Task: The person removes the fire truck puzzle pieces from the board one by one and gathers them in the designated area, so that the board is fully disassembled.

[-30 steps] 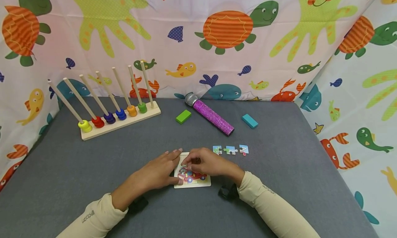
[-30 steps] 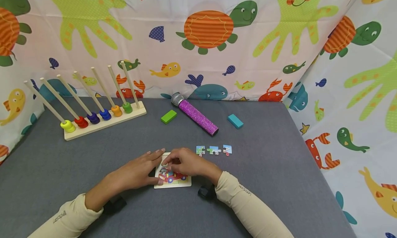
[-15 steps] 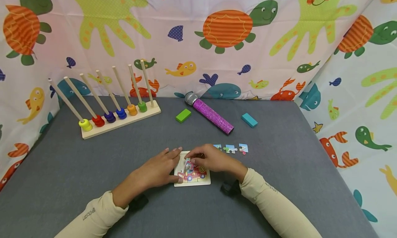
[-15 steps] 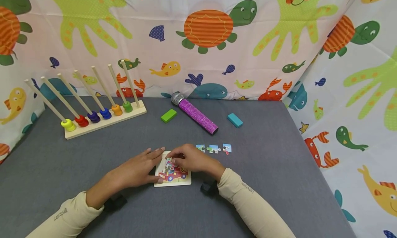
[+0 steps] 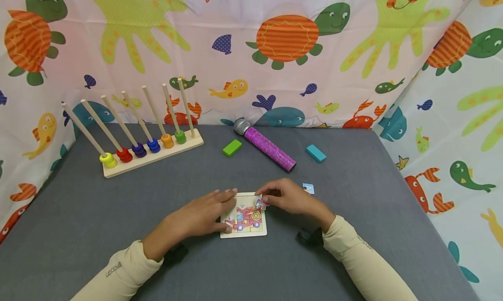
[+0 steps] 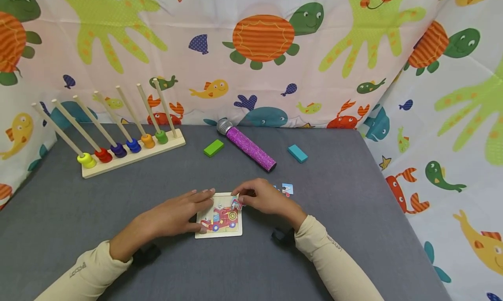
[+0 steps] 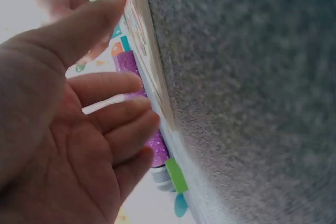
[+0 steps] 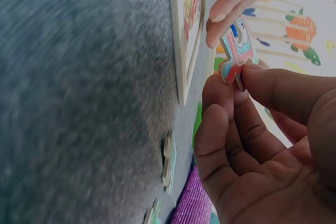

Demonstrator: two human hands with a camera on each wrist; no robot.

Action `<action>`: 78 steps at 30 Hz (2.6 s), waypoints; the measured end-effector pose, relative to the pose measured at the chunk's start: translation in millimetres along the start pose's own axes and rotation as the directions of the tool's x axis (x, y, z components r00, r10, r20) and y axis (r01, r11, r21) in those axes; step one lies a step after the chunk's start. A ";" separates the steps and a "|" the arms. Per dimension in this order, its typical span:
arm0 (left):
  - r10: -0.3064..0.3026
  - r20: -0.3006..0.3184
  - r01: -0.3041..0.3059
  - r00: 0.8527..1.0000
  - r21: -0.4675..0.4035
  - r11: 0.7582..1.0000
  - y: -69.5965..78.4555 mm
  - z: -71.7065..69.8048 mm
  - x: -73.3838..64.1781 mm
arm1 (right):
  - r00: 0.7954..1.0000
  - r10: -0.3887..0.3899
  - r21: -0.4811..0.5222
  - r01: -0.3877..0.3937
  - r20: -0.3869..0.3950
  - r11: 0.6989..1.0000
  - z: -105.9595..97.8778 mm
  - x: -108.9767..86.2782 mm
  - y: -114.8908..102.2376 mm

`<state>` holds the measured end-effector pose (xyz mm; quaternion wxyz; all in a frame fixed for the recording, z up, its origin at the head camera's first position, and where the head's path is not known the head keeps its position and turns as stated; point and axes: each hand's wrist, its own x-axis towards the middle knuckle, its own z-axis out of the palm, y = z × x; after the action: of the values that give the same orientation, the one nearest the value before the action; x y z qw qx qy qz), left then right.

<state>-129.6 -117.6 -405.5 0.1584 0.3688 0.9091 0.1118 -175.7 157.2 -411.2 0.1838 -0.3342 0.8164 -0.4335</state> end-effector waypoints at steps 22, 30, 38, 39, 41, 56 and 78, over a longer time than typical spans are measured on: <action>0.078 0.059 -0.071 0.995 -0.110 0.991 -7.0 2.0 -1.4 | 0.998 0.011 -0.090 -0.016 -0.054 0.996 -19.5 -19.6 10.9; 0.071 0.045 -0.064 0.997 -0.131 0.989 -8.7 1.7 -0.8 | 0.999 0.029 -0.144 -0.032 -0.022 0.989 -21.0 -21.8 14.1; 0.063 0.044 -0.056 0.997 -0.133 0.990 -8.9 0.9 -2.1 | 0.999 0.032 -0.220 -0.031 0.000 0.975 -19.4 -20.9 11.7; 0.065 0.041 -0.059 0.997 -0.134 0.989 -9.0 1.0 -2.0 | 0.999 0.032 -0.229 -0.032 -0.003 0.973 -19.1 -20.7 11.5; 0.071 0.040 -0.065 0.997 -0.138 0.988 -9.4 1.1 -1.9 | 0.999 0.032 -0.249 -0.033 -0.008 0.968 -18.4 -20.3 11.4; 0.064 0.053 -0.057 0.997 -0.138 0.989 -7.9 0.7 -1.1 | 0.999 0.013 -0.273 -0.021 -0.030 0.962 -18.5 -19.8 11.4; 0.070 0.040 -0.064 0.997 -0.136 0.989 -10.2 1.0 0.0 | 0.995 -0.008 -0.108 0.018 0.097 0.994 11.7 11.2 -20.4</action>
<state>-135.7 -124.7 -409.7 0.1993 0.3899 0.8828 0.1699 -168.9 134.3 -400.9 0.2017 -0.3696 0.8268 -0.3730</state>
